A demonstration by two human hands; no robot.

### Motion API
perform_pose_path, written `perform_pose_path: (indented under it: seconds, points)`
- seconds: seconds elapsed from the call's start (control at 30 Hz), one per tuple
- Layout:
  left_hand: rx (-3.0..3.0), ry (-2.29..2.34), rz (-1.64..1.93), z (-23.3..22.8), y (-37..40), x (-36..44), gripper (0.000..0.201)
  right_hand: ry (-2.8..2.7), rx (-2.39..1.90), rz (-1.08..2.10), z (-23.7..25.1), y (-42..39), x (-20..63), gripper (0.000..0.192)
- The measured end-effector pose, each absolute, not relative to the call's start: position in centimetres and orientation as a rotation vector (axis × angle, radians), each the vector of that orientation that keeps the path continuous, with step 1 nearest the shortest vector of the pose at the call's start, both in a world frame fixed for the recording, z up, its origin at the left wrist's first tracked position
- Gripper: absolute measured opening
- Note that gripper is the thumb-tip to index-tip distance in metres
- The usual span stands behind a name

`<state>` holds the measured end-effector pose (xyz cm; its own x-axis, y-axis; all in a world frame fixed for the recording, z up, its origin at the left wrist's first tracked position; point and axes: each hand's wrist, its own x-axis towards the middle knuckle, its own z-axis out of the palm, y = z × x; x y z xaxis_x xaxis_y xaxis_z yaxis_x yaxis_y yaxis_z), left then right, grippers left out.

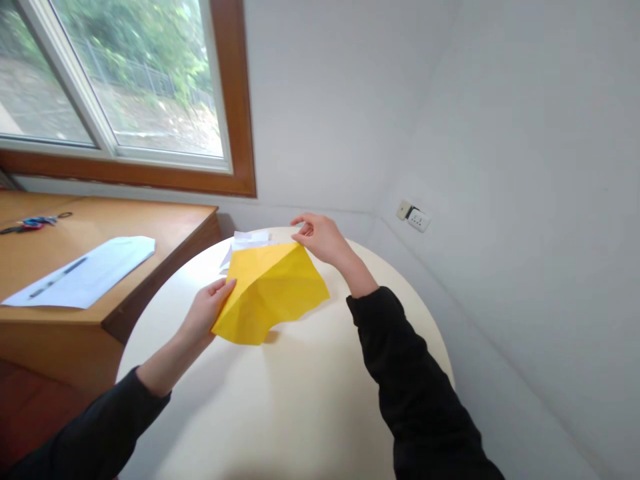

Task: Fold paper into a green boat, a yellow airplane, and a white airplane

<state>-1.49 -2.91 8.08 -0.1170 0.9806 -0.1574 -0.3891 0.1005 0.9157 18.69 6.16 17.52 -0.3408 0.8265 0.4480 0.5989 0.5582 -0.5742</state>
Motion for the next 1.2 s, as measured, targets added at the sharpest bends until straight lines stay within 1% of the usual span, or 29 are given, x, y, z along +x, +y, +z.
perform_pose_path:
  seconds: [0.17, 0.27, 0.3, 0.4, 0.43, 0.5, 0.6, 0.67, 0.73, 0.8, 0.87, 0.9, 0.93, 1.03, 1.07, 1.17, 1.2]
  points:
    - [0.422, 1.059, 1.487, 3.6, -4.5, -1.3, 0.004, -2.102, -1.200, 0.414, 15.3, 8.7, 15.8, 0.024]
    - [0.304, 1.118, 1.491, 2.4, -5.3, -2.1, 0.007, -2.052, -1.273, 0.461, 13.8, 8.9, 15.4, 0.030]
    - [0.281, 1.144, 1.497, 2.1, -5.5, -2.4, 0.008, -2.057, -1.302, 0.412, 13.2, 8.4, 15.3, 0.031]
    - [0.236, 1.208, 1.535, 1.3, -6.0, -2.9, 0.013, -2.160, -1.336, 0.131, 10.9, 5.4, 14.8, 0.035]
    - [0.224, 1.219, 1.547, 1.0, -6.1, -2.9, 0.014, -2.231, -1.341, 0.106, 9.9, 3.9, 14.5, 0.036]
    - [0.204, 1.228, 1.564, 0.4, -6.5, -2.7, 0.016, -2.390, -1.382, 0.194, 7.6, 0.7, 13.8, 0.042]
    - [0.170, 1.198, 1.538, -0.2, -7.7, -2.1, 0.018, -2.549, -1.531, 0.513, 4.4, -3.2, 12.8, 0.060]
    - [0.170, 1.142, 1.443, -0.2, -9.0, -2.0, 0.018, -2.591, -1.633, 0.699, 2.8, -4.5, 12.5, 0.066]
    - [0.217, 1.116, 1.273, 0.0, -10.6, -2.3, 0.013, -2.619, -1.666, 0.745, 1.7, -4.7, 12.6, 0.067]
    - [0.258, 1.150, 1.097, 0.4, -12.0, -3.3, 0.009, -2.678, -1.610, 0.710, 1.0, -4.1, 13.1, 0.065]
    - [0.403, 1.150, 0.884, 0.8, -12.9, -4.9, 0.006, -2.766, -1.486, 0.684, 0.7, -3.1, 13.8, 0.063]
    - [0.554, 1.163, 0.798, 1.1, -13.1, -5.8, 0.007, -2.814, -1.409, 0.688, 0.6, -2.5, 14.3, 0.062]
    - [0.736, 1.202, 0.755, 1.4, -13.1, -6.8, 0.012, -2.852, -1.338, 0.698, 0.6, -1.8, 14.7, 0.061]
    - [1.501, 1.320, 0.844, 2.2, -11.8, -9.6, 0.013, -2.928, -1.113, 0.747, 0.7, 0.1, 16.1, 0.059]
    - [1.734, 1.305, 0.853, 2.3, -10.9, -10.3, 0.018, -2.928, -1.054, 0.750, 0.8, 0.7, 16.5, 0.058]
    - [2.223, 1.087, 0.641, 2.1, -7.8, -11.6, 0.058, -2.902, -0.949, 0.761, 0.8, 2.5, 17.1, 0.047]
    - [2.301, 1.037, 0.577, 1.9, -6.7, -11.7, 0.067, -2.893, -0.941, 0.760, 0.9, 3.0, 17.2, 0.044]
